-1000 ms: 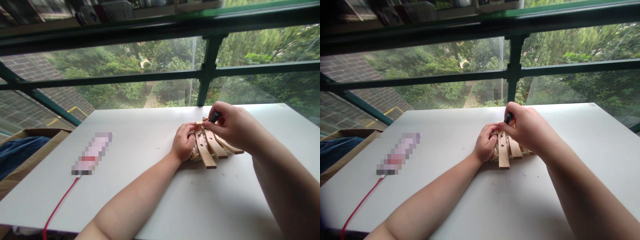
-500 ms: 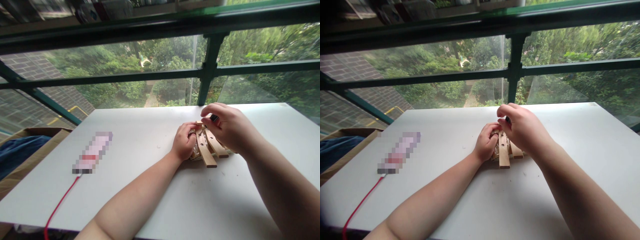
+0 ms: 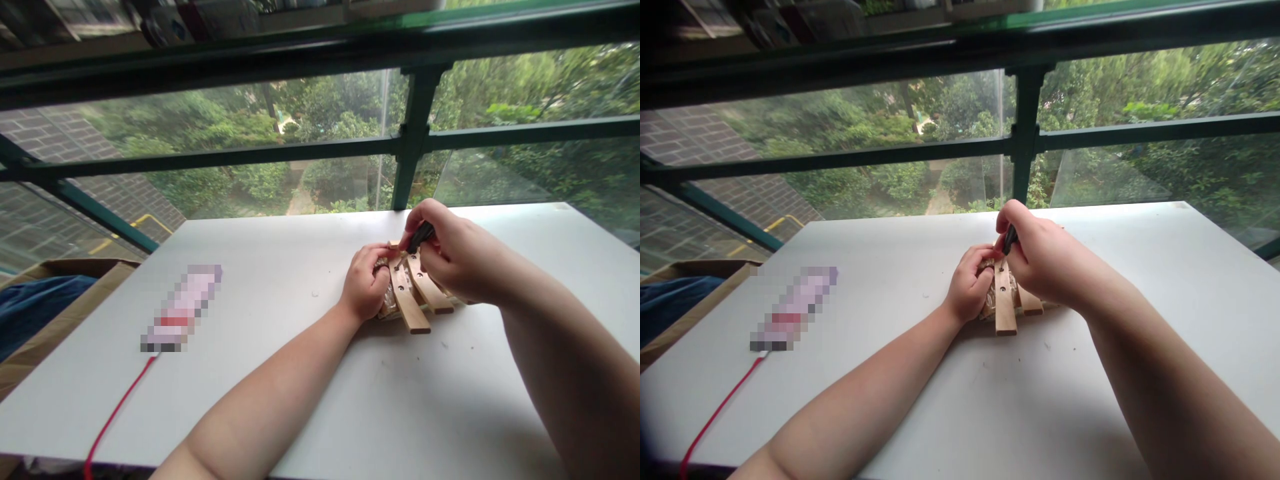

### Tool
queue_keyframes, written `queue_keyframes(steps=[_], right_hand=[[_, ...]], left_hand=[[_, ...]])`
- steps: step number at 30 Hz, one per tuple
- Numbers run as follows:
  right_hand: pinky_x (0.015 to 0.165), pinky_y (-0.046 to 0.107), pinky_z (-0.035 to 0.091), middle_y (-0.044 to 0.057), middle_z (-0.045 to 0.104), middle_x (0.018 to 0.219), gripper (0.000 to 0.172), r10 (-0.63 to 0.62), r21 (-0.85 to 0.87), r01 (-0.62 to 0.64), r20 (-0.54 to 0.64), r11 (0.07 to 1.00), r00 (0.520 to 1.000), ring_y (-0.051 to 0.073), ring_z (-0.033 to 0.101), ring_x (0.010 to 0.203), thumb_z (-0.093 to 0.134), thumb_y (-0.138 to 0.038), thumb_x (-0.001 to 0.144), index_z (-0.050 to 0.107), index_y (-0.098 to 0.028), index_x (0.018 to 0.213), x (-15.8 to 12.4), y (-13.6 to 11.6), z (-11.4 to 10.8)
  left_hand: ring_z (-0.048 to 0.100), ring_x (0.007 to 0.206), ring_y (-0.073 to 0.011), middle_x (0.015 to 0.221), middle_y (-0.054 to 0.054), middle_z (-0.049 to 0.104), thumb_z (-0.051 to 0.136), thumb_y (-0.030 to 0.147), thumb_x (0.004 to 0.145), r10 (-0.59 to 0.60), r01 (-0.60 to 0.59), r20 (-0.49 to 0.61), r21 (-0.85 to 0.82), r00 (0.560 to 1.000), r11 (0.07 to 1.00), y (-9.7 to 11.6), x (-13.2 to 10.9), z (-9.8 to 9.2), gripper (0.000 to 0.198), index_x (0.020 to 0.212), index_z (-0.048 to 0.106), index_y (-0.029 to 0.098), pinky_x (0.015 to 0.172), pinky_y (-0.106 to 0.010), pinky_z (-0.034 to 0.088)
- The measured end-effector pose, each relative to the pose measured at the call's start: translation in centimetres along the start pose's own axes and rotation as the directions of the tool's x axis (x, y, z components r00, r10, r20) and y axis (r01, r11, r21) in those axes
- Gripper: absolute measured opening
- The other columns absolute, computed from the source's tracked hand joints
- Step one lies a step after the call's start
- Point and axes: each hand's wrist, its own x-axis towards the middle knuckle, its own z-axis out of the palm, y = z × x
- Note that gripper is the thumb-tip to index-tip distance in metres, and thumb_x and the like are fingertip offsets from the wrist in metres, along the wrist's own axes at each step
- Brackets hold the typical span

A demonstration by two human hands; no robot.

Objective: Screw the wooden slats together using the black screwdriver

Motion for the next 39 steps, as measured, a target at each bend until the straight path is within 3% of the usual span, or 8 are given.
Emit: queue_keyframes(steps=[9,16,24,28,32,36,39], right_hand=[[0.060,0.025,0.043,0.001,0.069,0.086,0.036,0.035,-0.037,-0.035,-0.002,0.999,0.999,0.015,0.059,0.068,0.049,-0.009,0.077,0.050,-0.025,0.110,-0.15,0.20,-0.29],[0.057,0.024,0.039,-0.002,0.064,0.074,0.035,0.035,-0.070,-0.034,0.013,0.997,0.999,0.013,0.053,0.060,0.051,-0.013,0.081,0.053,-0.025,0.114,0.04,-0.19,-0.66],[0.052,0.024,0.031,-0.005,0.054,0.060,0.011,0.036,-0.110,-0.037,-0.006,0.993,0.999,0.011,0.044,0.052,0.059,-0.024,0.080,0.055,-0.024,0.090,0.30,-0.33,-0.66],[0.052,0.025,0.032,-0.004,0.053,0.059,0.011,0.044,-0.154,-0.044,0.001,0.987,0.999,0.012,0.044,0.052,0.060,-0.028,0.080,0.051,-0.024,0.085,0.27,-0.46,-0.65],[0.052,0.025,0.031,-0.003,0.054,0.061,0.013,0.041,-0.164,-0.044,-0.022,0.986,0.999,0.013,0.045,0.052,0.061,-0.029,0.079,0.051,-0.023,0.086,0.32,-0.28,-0.37],[0.055,0.025,0.034,-0.003,0.056,0.062,0.024,0.053,-0.141,-0.064,-0.085,0.988,0.995,0.014,0.050,0.055,0.059,-0.027,0.081,0.052,-0.024,0.105,0.46,0.24,0.16],[0.055,0.025,0.034,-0.002,0.057,0.063,0.016,0.062,-0.154,-0.076,-0.095,0.985,0.994,0.015,0.050,0.056,0.057,-0.028,0.082,0.053,-0.024,0.098,0.56,0.51,0.27]], left_hand=[[0.055,0.118,-0.0208,0.122,-0.007,0.061,0.045,0.008,0.083,-0.010,0.010,0.004,0.004,1.000,1.000,0.05,-0.01,0.03,0.031,0.107,0.061,0.019,0.108,-0.037,0.041],[0.055,0.118,-0.0204,0.122,-0.006,0.060,0.046,0.008,0.083,-0.010,0.010,0.002,0.019,1.000,1.000,0.09,-0.07,0.03,0.030,0.107,0.060,0.019,0.108,-0.036,0.041],[0.055,0.116,-0.0206,0.121,-0.007,0.061,0.046,0.010,0.084,-0.006,0.006,-0.004,0.027,1.000,1.000,-0.01,-0.08,0.07,0.028,0.107,0.060,0.019,0.107,-0.037,0.042],[0.055,0.117,-0.0214,0.121,-0.007,0.061,0.046,0.010,0.084,-0.009,0.009,0.001,0.038,1.000,0.999,0.06,-0.05,0.03,0.029,0.108,0.060,0.019,0.107,-0.037,0.042],[0.056,0.116,-0.0203,0.121,-0.006,0.062,0.046,0.010,0.083,0.003,-0.002,-0.004,0.053,1.000,0.999,0.07,-0.05,0.03,0.030,0.108,0.060,0.019,0.106,-0.036,0.043],[0.055,0.117,-0.0209,0.122,-0.007,0.061,0.046,0.010,0.084,0.000,-0.001,0.007,0.044,1.000,0.999,0.02,-0.04,0.01,0.030,0.109,0.061,0.019,0.107,-0.036,0.041],[0.055,0.118,-0.0211,0.123,-0.008,0.060,0.046,0.011,0.084,0.004,-0.005,0.013,0.040,1.000,0.999,0.01,-0.02,-0.02,0.031,0.110,0.061,0.018,0.107,-0.037,0.041]])
